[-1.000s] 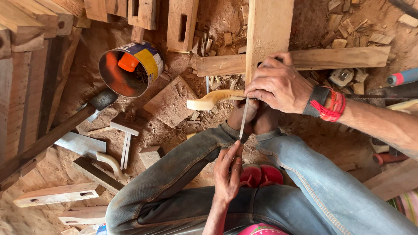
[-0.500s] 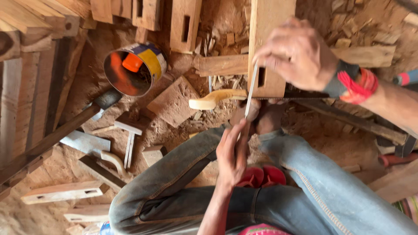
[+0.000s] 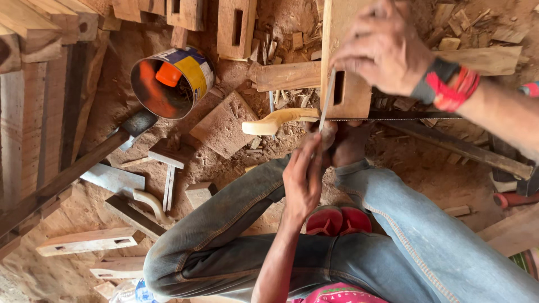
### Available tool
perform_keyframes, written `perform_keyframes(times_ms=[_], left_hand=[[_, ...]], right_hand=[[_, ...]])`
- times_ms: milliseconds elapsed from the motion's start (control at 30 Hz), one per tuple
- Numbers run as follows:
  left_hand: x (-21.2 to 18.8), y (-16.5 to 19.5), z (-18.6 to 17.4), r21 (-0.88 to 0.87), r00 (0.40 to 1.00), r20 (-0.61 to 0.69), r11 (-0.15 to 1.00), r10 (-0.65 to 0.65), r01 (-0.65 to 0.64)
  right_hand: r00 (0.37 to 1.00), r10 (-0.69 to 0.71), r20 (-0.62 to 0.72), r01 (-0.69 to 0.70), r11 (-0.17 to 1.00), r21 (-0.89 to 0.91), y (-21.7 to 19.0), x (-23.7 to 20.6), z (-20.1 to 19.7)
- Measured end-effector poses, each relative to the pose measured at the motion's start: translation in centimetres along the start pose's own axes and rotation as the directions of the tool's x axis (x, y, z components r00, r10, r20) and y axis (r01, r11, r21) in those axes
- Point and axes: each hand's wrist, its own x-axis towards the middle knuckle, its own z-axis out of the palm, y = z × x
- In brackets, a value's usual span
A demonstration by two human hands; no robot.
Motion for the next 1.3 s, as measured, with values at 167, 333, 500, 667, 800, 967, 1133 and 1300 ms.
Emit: perform_keyframes(times_ms=[167,333,500,667,800,967,1133,1300], left_hand=[[-1.9,0.9,-1.9,-0.032,0.983,0.046,0.983,-0.179,0.18],[-5.8,1.6,-3.2,-0.039,0.977,0.064,0.977,-0.205,0.208],[-2.2,-0.5,-0.7,0.02,0.983,0.056,0.985,-0.173,0.172],[0.0,-0.3,-0.2,0.017,0.998,-0.025,0.999,0.05,-0.05],[-4.2,1.3,-2.7,-0.066,0.962,0.064,0.961,-0.265,0.269],[-5.5,0.4,-2.6,-0.001,0.975,0.075,0.978,-0.208,0.209],[1.0,-0.3,0.2,0.008,0.998,0.026,0.998,-0.055,0.055],[1.6,0.9,-0.2,0.002,0.996,-0.046,0.997,0.071,-0.071]], right_hand=[[1.0,-0.013,-0.005,0.013,0.99,0.139,-1.2,-0.9,-0.4],[0.998,-0.064,0.029,0.059,0.987,0.147,-5.0,-3.2,1.9],[0.999,0.025,-0.027,-0.023,0.998,0.053,-2.1,-1.6,1.4],[0.999,0.053,0.009,-0.053,0.988,0.143,0.3,0.3,-0.4],[0.995,-0.065,-0.073,0.077,0.978,0.191,-3.3,-2.1,0.7],[0.997,-0.064,0.045,0.055,0.98,0.191,-4.8,-2.6,1.8],[0.978,0.196,0.078,-0.206,0.968,0.144,-0.9,0.6,-1.3],[0.998,-0.052,-0.043,0.053,0.998,0.016,-0.3,1.2,-2.9]])
